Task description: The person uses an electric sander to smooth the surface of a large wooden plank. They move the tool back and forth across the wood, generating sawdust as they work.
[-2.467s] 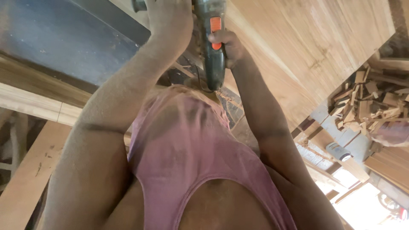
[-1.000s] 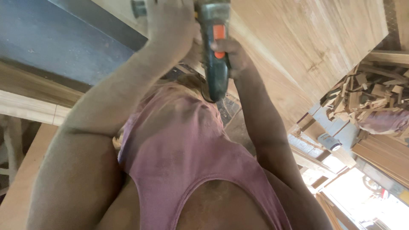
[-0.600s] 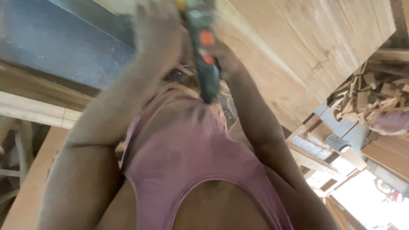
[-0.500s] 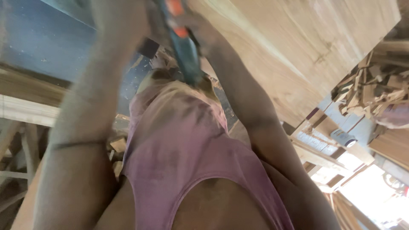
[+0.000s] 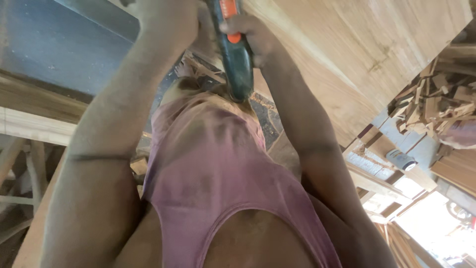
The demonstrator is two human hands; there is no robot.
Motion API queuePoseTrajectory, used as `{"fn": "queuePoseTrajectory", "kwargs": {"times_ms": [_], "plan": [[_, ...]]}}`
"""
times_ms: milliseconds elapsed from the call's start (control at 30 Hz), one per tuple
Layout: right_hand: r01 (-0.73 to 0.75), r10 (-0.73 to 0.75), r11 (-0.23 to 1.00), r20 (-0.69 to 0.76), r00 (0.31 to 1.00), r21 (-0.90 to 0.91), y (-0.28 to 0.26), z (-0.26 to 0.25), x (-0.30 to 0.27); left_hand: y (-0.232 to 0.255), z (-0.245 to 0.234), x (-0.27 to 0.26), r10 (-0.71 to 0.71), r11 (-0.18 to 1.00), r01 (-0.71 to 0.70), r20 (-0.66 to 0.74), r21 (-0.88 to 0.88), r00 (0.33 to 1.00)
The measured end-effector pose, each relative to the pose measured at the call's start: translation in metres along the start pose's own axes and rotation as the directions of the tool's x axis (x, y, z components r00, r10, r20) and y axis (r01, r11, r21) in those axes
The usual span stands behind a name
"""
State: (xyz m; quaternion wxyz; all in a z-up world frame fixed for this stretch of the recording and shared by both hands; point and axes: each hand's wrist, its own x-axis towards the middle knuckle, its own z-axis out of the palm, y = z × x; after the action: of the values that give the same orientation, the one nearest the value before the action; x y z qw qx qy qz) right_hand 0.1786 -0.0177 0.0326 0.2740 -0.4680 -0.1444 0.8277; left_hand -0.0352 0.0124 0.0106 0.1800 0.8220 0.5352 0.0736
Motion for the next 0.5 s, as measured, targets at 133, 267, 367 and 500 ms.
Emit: {"fn": "queuePoseTrajectory", "kwargs": {"times_ms": [133,267,367,500], "plan": [[-0.034,0.036,0.999,-0.062,0.997,0.034,0.004,-0.009,-0.018,0.015,0.001,-0.002,0.019,1.000,-0.019,-0.001,0.020,1.000],[-0.051,0.056,0.997,-0.090,0.994,0.056,0.011,-0.022,-0.029,0.030,0.003,-0.003,0.042,0.999,-0.042,-0.082,0.000,0.996],[-0.043,0.048,0.998,-0.094,0.994,0.054,0.013,-0.032,-0.042,0.044,0.007,-0.005,0.043,0.998,-0.047,-0.115,-0.031,0.992],[-0.026,0.029,0.999,-0.061,0.998,0.042,0.017,-0.046,-0.059,0.064,0.015,-0.009,0.076,0.996,-0.080,-0.142,-0.026,0.987]]}}
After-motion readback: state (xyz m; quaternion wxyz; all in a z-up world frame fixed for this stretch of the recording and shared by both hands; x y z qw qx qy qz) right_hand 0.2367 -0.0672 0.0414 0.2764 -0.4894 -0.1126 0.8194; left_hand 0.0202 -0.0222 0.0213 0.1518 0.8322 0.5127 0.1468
